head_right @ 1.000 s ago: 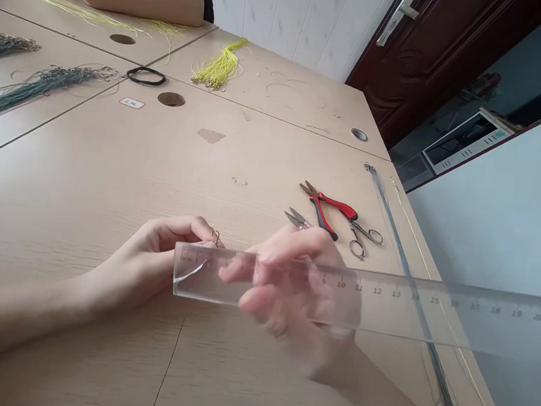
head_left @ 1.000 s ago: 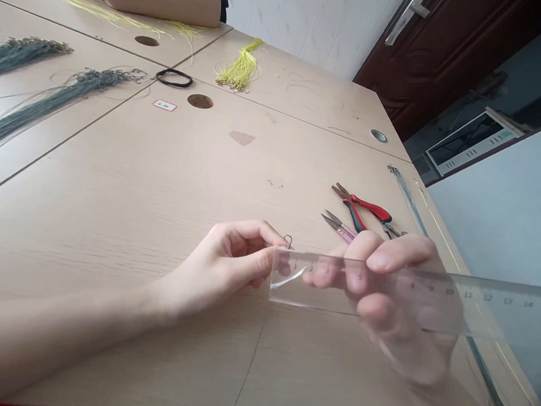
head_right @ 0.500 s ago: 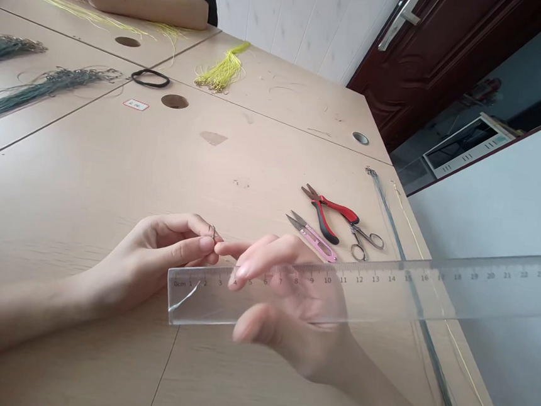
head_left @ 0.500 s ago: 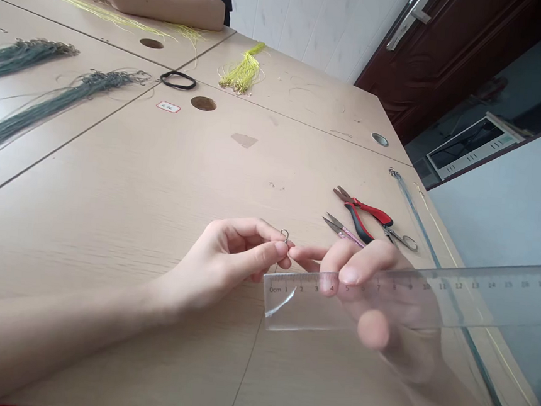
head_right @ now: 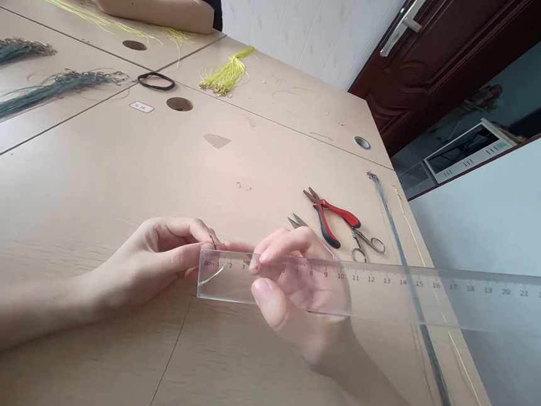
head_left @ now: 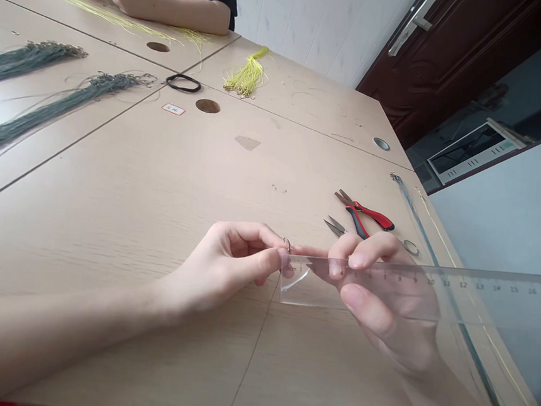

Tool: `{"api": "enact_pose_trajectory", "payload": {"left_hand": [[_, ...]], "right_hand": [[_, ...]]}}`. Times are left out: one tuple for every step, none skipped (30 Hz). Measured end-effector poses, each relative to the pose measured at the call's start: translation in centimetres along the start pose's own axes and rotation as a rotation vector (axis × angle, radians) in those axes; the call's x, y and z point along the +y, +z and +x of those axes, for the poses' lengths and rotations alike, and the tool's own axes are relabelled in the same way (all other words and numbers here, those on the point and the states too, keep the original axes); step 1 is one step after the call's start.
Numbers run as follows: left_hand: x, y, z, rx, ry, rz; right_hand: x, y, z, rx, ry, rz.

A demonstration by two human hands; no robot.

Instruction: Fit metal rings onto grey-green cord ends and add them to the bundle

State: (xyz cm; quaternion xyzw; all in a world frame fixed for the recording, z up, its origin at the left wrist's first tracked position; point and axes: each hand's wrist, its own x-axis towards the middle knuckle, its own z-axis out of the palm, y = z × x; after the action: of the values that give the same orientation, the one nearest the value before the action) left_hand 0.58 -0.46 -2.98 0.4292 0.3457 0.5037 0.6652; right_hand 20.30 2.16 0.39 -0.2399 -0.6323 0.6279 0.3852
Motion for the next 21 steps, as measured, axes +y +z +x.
{"api": "enact_pose_trajectory", "payload": {"left_hand": [[0.0,0.0,0.0,-0.004,0.0,-0.001],[0.1,0.0,0.0,-0.007,0.001,-0.003],[0.1,0.1,0.0,-0.011,0.004,-0.002],[0.2,0.1,0.0,-0.013,0.007,0.002],[0.3,0.2,0.0,-0.015,0.011,0.006],[0.4,0.3,0.0,-0.016,0.013,0.012],[0.6,0.3,0.0,-0.018,0.012,0.021],[0.7,0.4,-0.1,-0.02,0.009,0.032],[0.9,0.5,-0.1,-0.021,0.005,0.047],[1.0,0.5,-0.2,-0.02,-0.001,0.063],[1.2,0.6,-0.3,-0.019,-0.008,0.079],[1.3,0.6,-0.4,-0.019,-0.014,0.095],[1.3,0.6,-0.4,-0.018,-0.018,0.108],[1.4,0.6,-0.5,-0.02,-0.02,0.118],[1.4,0.6,-0.5,-0.023,-0.019,0.125],[1.4,0.6,-0.5,-0.026,-0.016,0.129],[1.4,0.6,-0.5,-0.03,-0.008,0.13],[1.4,0.6,-0.5,-0.033,0.002,0.125],[1.4,0.6,-0.5,-0.038,0.011,0.117],[1.4,0.6,-0.5,-0.045,0.02,0.108],[1.4,0.6,-0.5,-0.051,0.028,0.1]], "right_hand": [[0.0,0.0,0.0,0.001,0.006,0.004],[0.0,0.1,0.0,0.007,0.013,0.008],[0.0,0.1,0.0,0.014,0.02,0.012],[0.0,0.1,-0.1,0.023,0.029,0.014],[0.0,0.1,-0.1,0.031,0.038,0.018],[0.0,0.1,-0.1,0.034,0.044,0.024],[0.0,0.1,-0.1,0.032,0.047,0.036],[0.0,0.0,-0.2,0.028,0.05,0.051],[0.0,0.0,-0.2,0.027,0.052,0.069],[0.1,-0.1,-0.2,0.025,0.053,0.087],[0.1,-0.1,-0.2,0.026,0.057,0.102],[0.1,-0.1,-0.2,0.026,0.064,0.111],[0.2,-0.1,-0.2,0.025,0.069,0.114],[0.2,-0.2,-0.2,0.022,0.071,0.113],[0.2,-0.2,-0.2,0.017,0.075,0.112],[0.2,-0.1,-0.1,0.012,0.076,0.111],[0.1,-0.1,-0.1,0.009,0.072,0.116],[0.1,-0.1,-0.1,0.005,0.064,0.125],[0.1,-0.1,0.0,0.0,0.055,0.135],[0.1,-0.1,0.0,-0.007,0.047,0.145],[0.0,-0.1,0.0,-0.016,0.041,0.155]]}}
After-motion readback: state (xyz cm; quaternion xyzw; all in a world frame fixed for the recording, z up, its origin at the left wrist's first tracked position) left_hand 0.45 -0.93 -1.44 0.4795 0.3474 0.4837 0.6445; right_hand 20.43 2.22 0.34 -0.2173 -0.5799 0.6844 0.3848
